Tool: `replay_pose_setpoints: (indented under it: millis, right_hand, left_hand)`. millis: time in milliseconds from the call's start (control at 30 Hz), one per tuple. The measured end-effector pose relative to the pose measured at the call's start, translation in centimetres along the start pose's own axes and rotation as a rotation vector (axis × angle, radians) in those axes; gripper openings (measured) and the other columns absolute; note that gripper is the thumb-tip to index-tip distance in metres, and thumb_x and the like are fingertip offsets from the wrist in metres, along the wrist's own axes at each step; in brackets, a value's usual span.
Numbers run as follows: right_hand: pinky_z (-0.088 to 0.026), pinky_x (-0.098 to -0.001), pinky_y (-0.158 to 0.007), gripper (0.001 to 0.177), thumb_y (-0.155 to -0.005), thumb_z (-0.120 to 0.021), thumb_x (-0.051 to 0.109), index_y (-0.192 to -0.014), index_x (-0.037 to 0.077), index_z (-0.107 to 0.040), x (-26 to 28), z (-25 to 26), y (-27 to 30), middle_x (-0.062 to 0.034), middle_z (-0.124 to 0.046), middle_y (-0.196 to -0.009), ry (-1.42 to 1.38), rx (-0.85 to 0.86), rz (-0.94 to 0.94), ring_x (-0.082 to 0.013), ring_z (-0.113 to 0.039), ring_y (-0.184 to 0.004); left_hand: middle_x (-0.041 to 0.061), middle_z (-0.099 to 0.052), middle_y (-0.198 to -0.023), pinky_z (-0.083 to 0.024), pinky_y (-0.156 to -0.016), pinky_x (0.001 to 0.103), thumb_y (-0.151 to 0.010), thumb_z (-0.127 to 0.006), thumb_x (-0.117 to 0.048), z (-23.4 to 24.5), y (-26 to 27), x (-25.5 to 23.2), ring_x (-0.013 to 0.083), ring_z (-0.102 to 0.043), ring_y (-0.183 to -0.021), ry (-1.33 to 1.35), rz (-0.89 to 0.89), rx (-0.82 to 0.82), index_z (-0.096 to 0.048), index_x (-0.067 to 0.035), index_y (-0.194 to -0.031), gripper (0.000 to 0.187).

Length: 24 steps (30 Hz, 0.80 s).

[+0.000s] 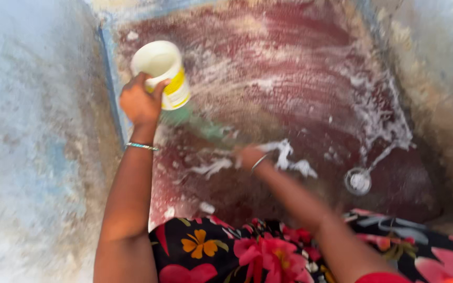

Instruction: The person scrubs the floor using a brush and pours water from a cup to rinse the area.

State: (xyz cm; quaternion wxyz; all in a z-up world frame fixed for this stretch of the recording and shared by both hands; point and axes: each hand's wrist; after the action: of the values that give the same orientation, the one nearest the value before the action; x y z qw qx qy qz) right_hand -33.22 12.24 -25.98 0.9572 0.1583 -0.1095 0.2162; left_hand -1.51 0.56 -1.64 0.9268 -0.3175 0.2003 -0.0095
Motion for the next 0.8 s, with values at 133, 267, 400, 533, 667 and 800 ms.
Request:
replay_pose_setpoints:
  millis: [133,267,400,533,667,800]
  right_hand:
    - [-0.057,-0.0541,-0.079,0.044,-0.113,-0.046,0.048,-0.109,0.015,-0.076,-15.0,5.0,7.5,-0.0219,-0.076,-0.095,0.040,-0.219,-0.711,-0.0421,-0.074,-0.086]
    - [-0.058,-0.0531,-0.079,0.041,-0.109,-0.046,0.044,-0.112,0.015,-0.073,-16.5,4.0,13.4,-0.0220,-0.076,-0.095,-0.242,-0.362,-1.028,-0.0408,-0.075,-0.087]
    - [-0.059,-0.0521,-0.078,0.038,-0.105,-0.045,0.041,-0.114,0.014,-0.070,-3.8,-2.3,12.4,-0.0220,-0.076,-0.095,-0.112,-0.134,-0.770,-0.0395,-0.075,-0.088]
    - [-0.058,-0.0548,-0.076,0.050,-0.104,-0.043,0.041,-0.146,0.016,-0.047,9.1,-2.9,10.6,-0.0259,-0.072,-0.094,-0.130,0.105,-0.289,-0.0432,-0.073,-0.083]
    - [-0.059,-0.0534,-0.078,0.040,-0.103,-0.043,0.037,-0.105,0.012,-0.073,4.3,-0.9,7.6,-0.0201,-0.075,-0.096,0.059,0.146,-0.230,-0.0379,-0.073,-0.088]
    - [-0.058,-0.0559,-0.085,0.040,-0.094,-0.052,0.037,-0.120,0.018,-0.074,-10.7,2.1,12.0,-0.0218,-0.075,-0.106,-0.102,-0.186,-0.788,-0.0426,-0.073,-0.099]
  left_hand:
    - [0.015,-0.074,-0.086,-0.052,-0.065,0.050,-0.080,-0.088,-0.052,2.7,1.5,-2.6,0.0385,-0.070,-0.078,0.081,-0.045,0.112,-0.075,-0.013,-0.099,0.045]
    - [0.018,-0.073,-0.082,-0.052,-0.064,0.051,-0.079,-0.089,-0.054,4.1,1.8,-3.9,0.0395,-0.070,-0.075,0.101,-0.048,0.228,-0.075,-0.011,-0.099,0.049]
    - [0.016,-0.073,-0.084,-0.052,-0.064,0.051,-0.077,-0.089,-0.051,3.7,1.2,-4.8,0.0383,-0.070,-0.075,0.084,-0.108,0.224,-0.075,-0.012,-0.098,0.046]
    - [0.014,-0.073,-0.083,-0.051,-0.063,0.050,-0.077,-0.091,-0.049,3.5,0.2,-5.0,0.0372,-0.070,-0.078,0.056,-0.141,0.136,-0.075,-0.012,-0.095,0.044]
    - [0.014,-0.073,-0.086,-0.051,-0.065,0.050,-0.079,-0.092,-0.047,4.4,0.6,-4.5,0.0367,-0.070,-0.079,0.114,-0.169,0.122,-0.074,-0.011,-0.096,0.044]
    - [0.013,-0.073,-0.086,-0.052,-0.066,0.049,-0.079,-0.092,-0.050,5.4,1.2,-2.7,0.0365,-0.070,-0.078,0.086,-0.157,0.149,-0.074,-0.011,-0.095,0.046]
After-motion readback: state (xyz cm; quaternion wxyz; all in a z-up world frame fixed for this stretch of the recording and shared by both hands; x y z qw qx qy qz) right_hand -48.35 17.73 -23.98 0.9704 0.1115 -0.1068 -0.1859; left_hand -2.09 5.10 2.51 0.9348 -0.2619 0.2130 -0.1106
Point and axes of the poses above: each hand's wrist, its own y-axis away from the middle knuckle, its own z-axis out of the back of the hand, x = y × z
